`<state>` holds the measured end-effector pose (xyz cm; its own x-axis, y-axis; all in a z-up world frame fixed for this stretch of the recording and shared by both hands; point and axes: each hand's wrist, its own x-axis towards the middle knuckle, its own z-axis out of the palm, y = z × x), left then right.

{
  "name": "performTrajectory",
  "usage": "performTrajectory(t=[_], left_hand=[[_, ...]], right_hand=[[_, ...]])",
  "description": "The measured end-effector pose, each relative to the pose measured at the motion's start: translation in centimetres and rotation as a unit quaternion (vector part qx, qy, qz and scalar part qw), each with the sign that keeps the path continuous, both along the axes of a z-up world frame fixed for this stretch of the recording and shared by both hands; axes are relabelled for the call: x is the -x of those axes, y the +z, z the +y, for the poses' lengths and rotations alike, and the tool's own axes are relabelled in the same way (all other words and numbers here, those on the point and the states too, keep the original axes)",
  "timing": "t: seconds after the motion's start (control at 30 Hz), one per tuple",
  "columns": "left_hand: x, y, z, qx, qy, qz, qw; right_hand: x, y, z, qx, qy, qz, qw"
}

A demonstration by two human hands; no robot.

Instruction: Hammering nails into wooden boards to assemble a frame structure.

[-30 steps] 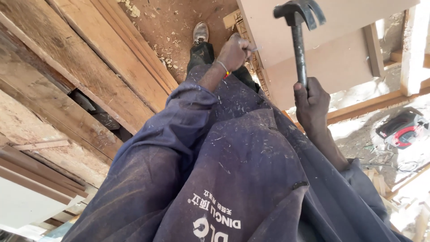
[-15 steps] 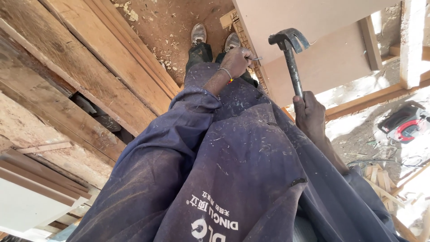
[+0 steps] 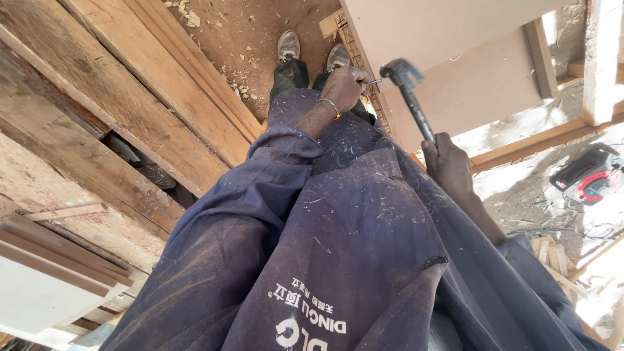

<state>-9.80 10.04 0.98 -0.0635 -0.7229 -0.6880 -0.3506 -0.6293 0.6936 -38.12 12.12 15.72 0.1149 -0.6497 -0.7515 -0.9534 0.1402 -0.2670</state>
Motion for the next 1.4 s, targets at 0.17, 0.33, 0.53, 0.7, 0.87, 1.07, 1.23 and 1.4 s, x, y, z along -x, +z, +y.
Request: performTrajectory(t=[0.17, 0.33, 0.53, 0.7, 0.87, 1.07, 1.23, 1.4], left_hand=[[0.1, -0.2, 0.0, 0.017, -0.025, -0.029, 0.999], [0.1, 0.6, -0.9, -0.024, -0.012, 0.005, 1.000], [0.5, 0.4, -1.0, -0.051, -0.001, 0.002, 0.999], [0.3, -0.3, -0.9, -0.033, -0.033, -0.070, 0.996], [0.7, 1.9, -1.3, 0.128, -0.176, -0.177, 0.960], [0.8, 4.2, -9.3, 0.085, -0.043, -0.156, 0.983], [6.8, -1.5, -16.9, 0.276, 0.002, -0.098, 0.956], [16.2, -5.0, -23.9, 0.367, -0.043, -0.094, 0.924]], right_hand=[[-0.6, -0.8, -0.7, -0.016, 0.046, 0.048, 0.998], [-2.5, 4.7, -1.4, 0.183, 0.050, -0.095, 0.977], [-2.2, 1.6, -1.2, -0.061, -0.061, 0.054, 0.995], [-2.3, 1.5, -3.5, -0.064, -0.035, 0.079, 0.994], [-1.5, 3.1, -2.8, 0.041, -0.161, -0.002, 0.986], [0.4, 3.6, -2.6, 0.151, -0.279, -0.117, 0.941], [2.2, 3.7, -5.2, 0.198, -0.352, -0.084, 0.911], [2.7, 5.3, -8.6, 0.269, -0.368, -0.072, 0.887]])
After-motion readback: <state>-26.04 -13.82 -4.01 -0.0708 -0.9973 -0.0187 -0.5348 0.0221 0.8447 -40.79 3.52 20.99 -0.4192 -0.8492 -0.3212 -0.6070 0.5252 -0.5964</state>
